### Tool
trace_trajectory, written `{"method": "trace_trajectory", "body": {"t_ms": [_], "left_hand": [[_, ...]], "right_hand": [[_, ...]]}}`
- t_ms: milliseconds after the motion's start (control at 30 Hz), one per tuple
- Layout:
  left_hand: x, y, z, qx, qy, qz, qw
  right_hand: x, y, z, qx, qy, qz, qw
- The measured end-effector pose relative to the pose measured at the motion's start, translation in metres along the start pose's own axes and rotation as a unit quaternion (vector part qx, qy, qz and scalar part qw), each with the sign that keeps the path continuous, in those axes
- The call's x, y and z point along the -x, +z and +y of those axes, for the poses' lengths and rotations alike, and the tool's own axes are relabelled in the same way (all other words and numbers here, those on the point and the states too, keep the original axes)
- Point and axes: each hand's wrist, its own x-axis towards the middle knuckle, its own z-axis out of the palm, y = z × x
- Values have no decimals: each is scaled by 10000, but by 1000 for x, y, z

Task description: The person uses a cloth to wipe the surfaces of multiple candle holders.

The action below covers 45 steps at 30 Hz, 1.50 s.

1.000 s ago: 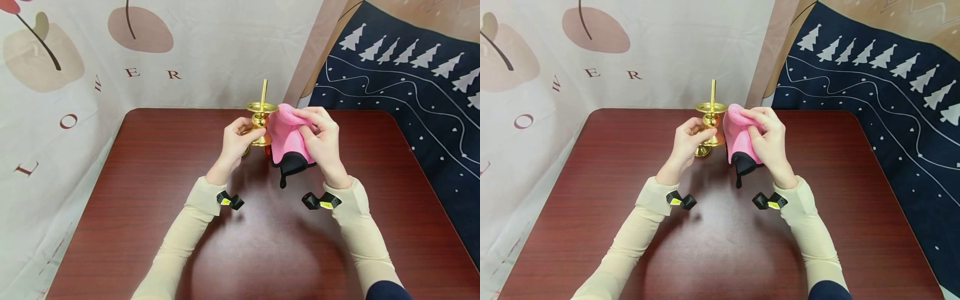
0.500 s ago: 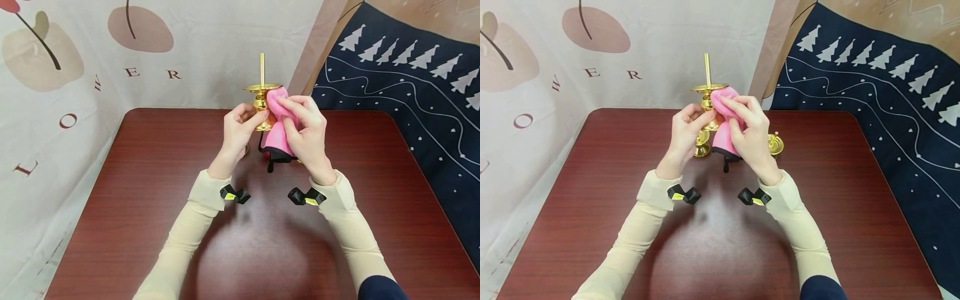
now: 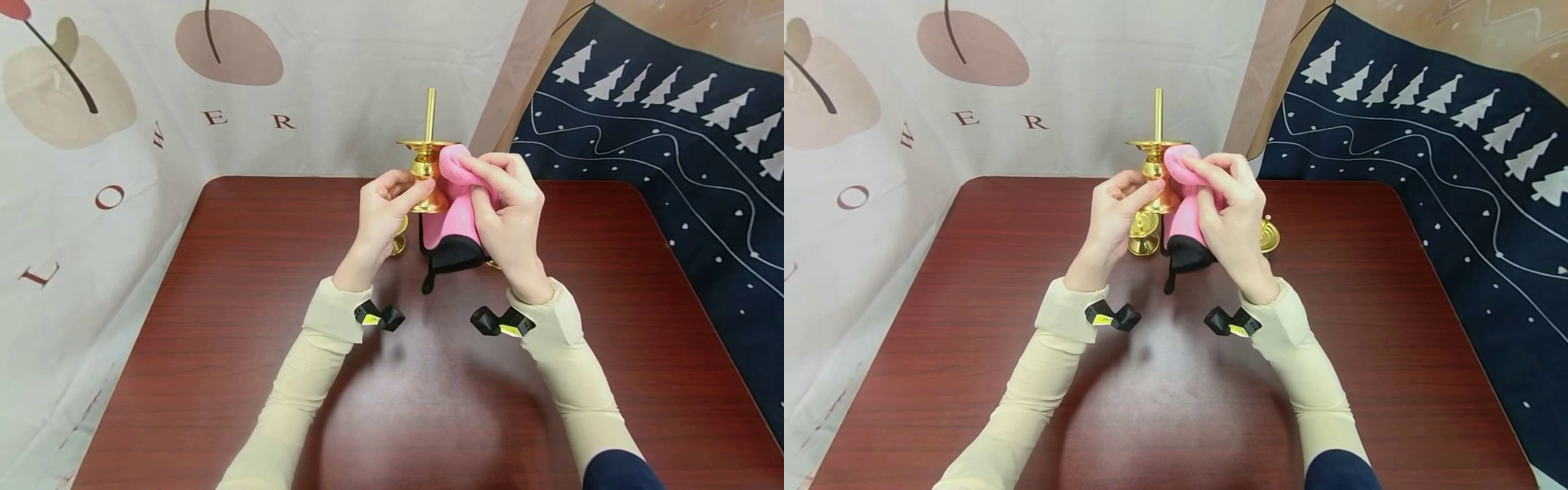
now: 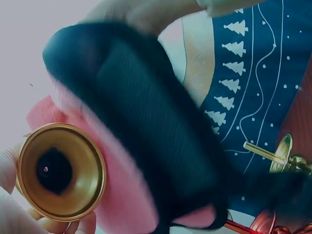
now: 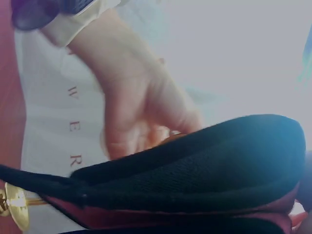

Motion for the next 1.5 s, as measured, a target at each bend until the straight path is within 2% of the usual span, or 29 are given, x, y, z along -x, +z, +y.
{"method": "trace_trajectory", "body": {"t_ms": [200,300,467,633,733,867,1000,1167,1300,1500], "left_hand": [[4,3,3,-423,190,-292,9985],[8,0,6,-591,303,-665,9956],[11,-5,9,-529,422,-1266,9896],[10,-4,7,-507,425,-1456,9871],[10,-3,6,-321,357,-1487,9877],[8,2,3,97,172,-1272,9917],[8,8,2,436,-175,-682,9966],[9,14,0,693,-482,67,9964],[11,18,-2,778,-268,347,9960],[13,19,-7,817,396,511,9946]], "right_hand": [[2,7,3,-128,164,167,9996],[3,7,4,-245,330,268,9988],[4,5,5,-673,662,460,9945],[4,4,5,-977,730,683,9902],[5,4,5,-1058,739,795,9884],[5,5,6,-1102,763,901,9869],[7,7,11,-1054,808,957,9865],[10,12,18,-942,951,991,9860],[15,15,21,-914,954,917,9870],[21,17,22,-741,820,671,9916]]}}
